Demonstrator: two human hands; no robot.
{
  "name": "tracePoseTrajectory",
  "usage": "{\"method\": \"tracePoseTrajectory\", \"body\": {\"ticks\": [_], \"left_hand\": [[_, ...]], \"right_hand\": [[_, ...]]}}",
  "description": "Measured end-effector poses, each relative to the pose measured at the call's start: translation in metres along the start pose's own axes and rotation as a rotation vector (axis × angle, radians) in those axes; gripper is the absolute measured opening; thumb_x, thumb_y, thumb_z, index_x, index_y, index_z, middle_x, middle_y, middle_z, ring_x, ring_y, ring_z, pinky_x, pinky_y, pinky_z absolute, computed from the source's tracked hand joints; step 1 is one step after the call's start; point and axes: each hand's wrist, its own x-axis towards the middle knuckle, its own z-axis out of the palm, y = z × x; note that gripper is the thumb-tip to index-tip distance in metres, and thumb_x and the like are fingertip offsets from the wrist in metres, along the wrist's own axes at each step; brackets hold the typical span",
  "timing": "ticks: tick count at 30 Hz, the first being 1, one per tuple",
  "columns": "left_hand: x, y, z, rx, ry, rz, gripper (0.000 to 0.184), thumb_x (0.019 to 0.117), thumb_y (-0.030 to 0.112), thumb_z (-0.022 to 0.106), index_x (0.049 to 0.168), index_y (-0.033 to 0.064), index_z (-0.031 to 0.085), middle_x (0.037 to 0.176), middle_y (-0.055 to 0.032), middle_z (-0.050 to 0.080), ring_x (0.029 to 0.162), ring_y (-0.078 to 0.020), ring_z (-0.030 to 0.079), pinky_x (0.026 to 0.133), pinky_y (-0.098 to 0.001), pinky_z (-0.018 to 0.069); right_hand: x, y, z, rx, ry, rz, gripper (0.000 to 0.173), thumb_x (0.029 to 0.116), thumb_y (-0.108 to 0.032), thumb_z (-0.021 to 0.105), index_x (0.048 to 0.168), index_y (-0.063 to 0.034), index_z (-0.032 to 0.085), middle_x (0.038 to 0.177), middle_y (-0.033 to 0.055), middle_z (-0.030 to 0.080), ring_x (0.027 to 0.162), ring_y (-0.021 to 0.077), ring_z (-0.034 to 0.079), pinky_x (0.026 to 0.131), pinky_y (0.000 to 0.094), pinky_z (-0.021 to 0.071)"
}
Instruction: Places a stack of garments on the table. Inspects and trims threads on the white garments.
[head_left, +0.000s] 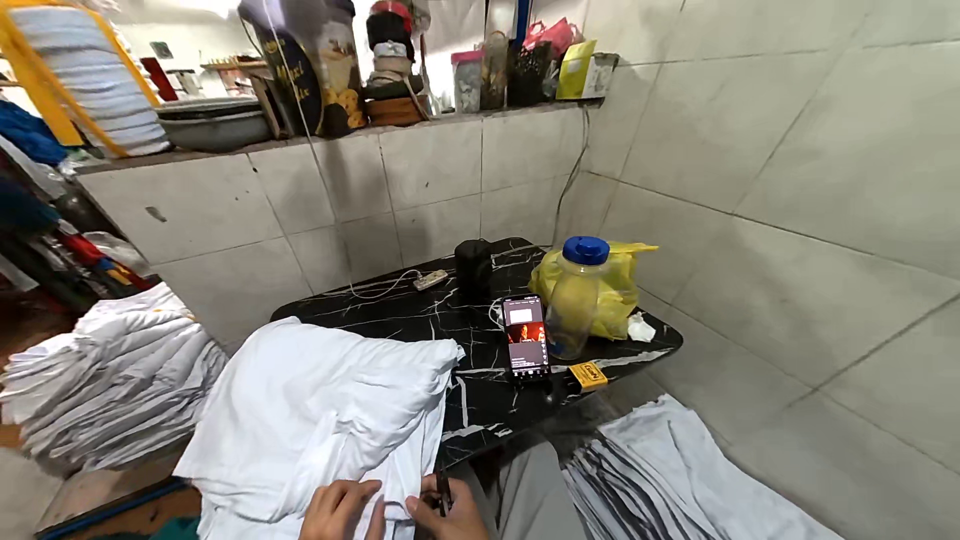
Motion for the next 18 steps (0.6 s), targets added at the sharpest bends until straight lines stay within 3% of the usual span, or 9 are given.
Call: {"method": "tracePoseTrajectory", "body": {"ticks": [3,9,14,18], "left_hand": [[-0.001,-0.001,0.0,-0.022,-0.041,-0.015,0.022,0.0891,0.021,0.073,0.108,0.0105,0.08,0.097,-0.0134,0.072,0.091,-0.0308,0.067,0.082,-0.0447,0.0548],[-0.005,-0.007,0.002,-0.125,-0.005,-0.018,0.023,0.089,0.023,0.077,0.107,0.0098,0.08,0.101,-0.0151,0.071,0.097,-0.0293,0.067,0.087,-0.0432,0.0557],[-0.003,-0.002,0.008,-0.067,0.045,-0.04,0.019,0.088,0.02,0.075,0.103,0.0107,0.082,0.096,-0.0141,0.07,0.09,-0.028,0.067,0.081,-0.0413,0.0567],[0.0,0.007,0.016,-0.044,0.191,-0.073,0.019,0.088,0.012,0.067,0.1,0.0047,0.081,0.078,-0.0114,0.069,0.071,-0.0245,0.065,0.067,-0.0389,0.0546]], "right_hand": [[0.006,0.009,-0.001,-0.058,-0.011,-0.063,0.008,0.0911,-0.003,0.071,0.096,0.0027,0.071,0.081,0.0018,0.067,0.072,0.0034,0.062,0.07,0.0231,0.0538],[0.01,0.012,0.0,-0.174,-0.013,-0.097,0.015,0.0905,-0.012,0.074,0.091,0.0028,0.07,0.075,0.003,0.064,0.067,0.0057,0.059,0.067,0.0255,0.052],[0.008,0.008,0.004,-0.158,0.014,-0.08,0.016,0.0898,-0.013,0.075,0.089,0.0006,0.068,0.07,-0.0002,0.06,0.06,0.0034,0.053,0.06,0.0229,0.0481],[0.011,0.008,0.005,-0.113,0.039,-0.099,0.012,0.0889,-0.009,0.075,0.092,0.0011,0.068,0.072,-0.0003,0.061,0.061,0.0031,0.055,0.061,0.0221,0.0493]]}}
